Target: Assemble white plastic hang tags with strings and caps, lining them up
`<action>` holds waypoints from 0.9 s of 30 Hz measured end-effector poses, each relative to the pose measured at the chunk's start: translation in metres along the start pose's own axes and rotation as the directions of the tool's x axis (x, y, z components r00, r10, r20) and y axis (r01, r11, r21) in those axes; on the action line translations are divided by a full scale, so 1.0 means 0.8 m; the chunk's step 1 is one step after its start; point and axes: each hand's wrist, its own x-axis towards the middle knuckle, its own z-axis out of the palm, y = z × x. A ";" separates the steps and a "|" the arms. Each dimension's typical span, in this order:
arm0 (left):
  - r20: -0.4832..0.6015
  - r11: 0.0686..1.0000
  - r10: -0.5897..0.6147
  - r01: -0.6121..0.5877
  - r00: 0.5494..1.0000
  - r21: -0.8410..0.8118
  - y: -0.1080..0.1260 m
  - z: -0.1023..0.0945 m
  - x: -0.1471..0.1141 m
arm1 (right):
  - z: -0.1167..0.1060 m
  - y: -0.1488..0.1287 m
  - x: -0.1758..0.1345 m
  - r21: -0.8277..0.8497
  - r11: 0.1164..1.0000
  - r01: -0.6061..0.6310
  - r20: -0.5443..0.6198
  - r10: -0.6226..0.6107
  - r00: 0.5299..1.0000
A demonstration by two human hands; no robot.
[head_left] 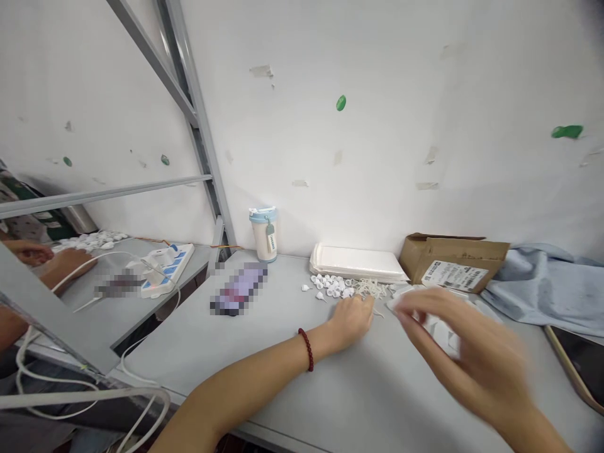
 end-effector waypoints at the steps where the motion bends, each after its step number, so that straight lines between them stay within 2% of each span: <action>1: -0.003 1.000 -0.005 0.005 1.000 0.000 0.000 0.000 0.000 | 0.013 0.018 0.014 0.025 0.998 -0.056 0.044 0.055 0.998; 3: -0.010 1.000 -0.011 0.011 1.000 -0.003 0.001 0.000 0.001 | 0.038 0.063 0.032 0.048 0.977 -0.208 0.125 0.200 0.972; 5: -0.014 1.000 -0.003 0.003 1.000 -0.013 0.000 -0.001 0.001 | 0.053 0.110 0.035 -0.007 0.944 -0.330 0.146 0.327 0.934; 7: -0.020 1.000 0.005 -0.005 1.000 -0.028 -0.001 0.000 0.000 | 0.055 0.143 0.027 -0.109 0.927 -0.359 0.179 0.373 0.910; 9: -0.029 0.998 0.012 -0.013 1.000 -0.054 -0.003 0.001 0.000 | 0.049 0.158 0.018 -0.216 0.907 -0.361 0.213 0.405 0.889; 14: -0.191 0.929 -0.058 -0.017 0.980 -0.369 -0.014 0.003 0.000 | 0.033 0.147 0.013 -0.330 0.873 -0.360 0.346 0.467 0.814; 18: -0.285 0.838 -0.126 -0.052 0.950 -0.543 -0.027 -0.007 -0.004 | 0.034 0.132 0.013 -0.411 0.836 -0.364 0.369 0.518 0.772; 20: -0.257 0.787 -0.189 -0.010 0.948 -0.616 -0.034 -0.015 -0.010 | 0.039 0.127 0.011 -0.480 0.794 -0.374 0.356 0.566 0.744; 22: -0.184 0.719 -0.239 0.047 0.953 -0.693 -0.040 -0.020 -0.016 | 0.047 0.122 0.009 -0.539 0.744 -0.395 0.324 0.616 0.718; 25: -0.071 0.597 -0.264 0.105 0.962 -0.795 -0.045 -0.022 -0.027 | 0.059 0.114 0.006 -0.609 0.677 -0.413 0.273 0.667 0.693; 27: -0.042 0.549 -0.277 0.122 0.960 -0.827 -0.047 -0.023 -0.032 | 0.066 0.108 0.005 -0.653 0.643 -0.401 0.261 0.688 0.678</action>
